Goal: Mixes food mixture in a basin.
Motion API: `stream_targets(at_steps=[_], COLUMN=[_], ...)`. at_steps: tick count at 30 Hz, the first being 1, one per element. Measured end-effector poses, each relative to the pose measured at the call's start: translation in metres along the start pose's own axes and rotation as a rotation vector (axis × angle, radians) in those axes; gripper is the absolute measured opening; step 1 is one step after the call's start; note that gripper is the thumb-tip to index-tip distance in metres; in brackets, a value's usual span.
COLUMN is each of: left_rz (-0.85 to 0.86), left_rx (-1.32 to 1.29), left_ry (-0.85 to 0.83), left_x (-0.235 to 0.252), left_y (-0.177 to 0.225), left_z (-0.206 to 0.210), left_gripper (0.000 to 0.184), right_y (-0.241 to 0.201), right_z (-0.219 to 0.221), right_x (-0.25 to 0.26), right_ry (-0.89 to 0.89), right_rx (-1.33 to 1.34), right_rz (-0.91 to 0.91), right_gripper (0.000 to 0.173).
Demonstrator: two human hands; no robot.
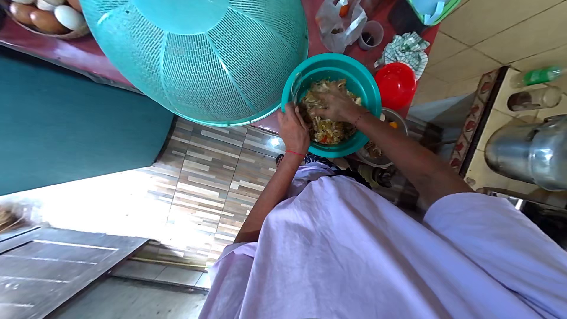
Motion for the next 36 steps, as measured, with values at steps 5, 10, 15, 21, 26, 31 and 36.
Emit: stream_targets(at_steps=[5,10,15,21,26,31,36], left_rz=[-0.005,-0.02,-0.036,-0.043,-0.047,-0.037,-0.026], left_rx=[0.0,0.006,0.017,0.01,-0.005,-0.011,-0.011], left_ry=[0.005,-0.03,-0.065,-0.039,-0.059,-0.043,-0.03], left_x=[0.0,0.003,0.003,0.0,0.0,0.001,0.0], left_y=[0.0,-0.001,0.0,-0.001,-0.002,-0.001,-0.002], left_z=[-0.001,-0.001,0.001,-0.001,0.0,0.001,0.0], left_gripper=[0.031,0.032,0.033,0.033,0.034,0.033,0.032], right_y=[-0.038,-0.037,-0.026,-0.011,-0.005,0.005,0.003], right_z=[0.059,0.065,0.046,0.014,-0.015,-0.028,-0.038], right_x=[-0.006,0.005,0.024,0.024,0.003,-0.016,-0.031], right_ry=[-0.247,-0.156,-0.097,-0.027,-0.009,0.048,0.138], right_rx=[-0.163,-0.267,-0.276,-0.21,-0.118,-0.025,-0.024], right_rz=[0.06,-0.027,-0.119,-0.056,-0.063,-0.142,-0.155], right_gripper=[0.067,0.053,0.043,0.042,0.041,0.029,0.03])
Point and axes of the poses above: each hand's wrist, its own x-axis towards the middle knuckle, its own z-axis out of the palm, y = z × x, the point moved 8 cm from there along x, towards the middle knuckle, and after that the axes turned 3 degrees about -y, right-handed, at the moved point
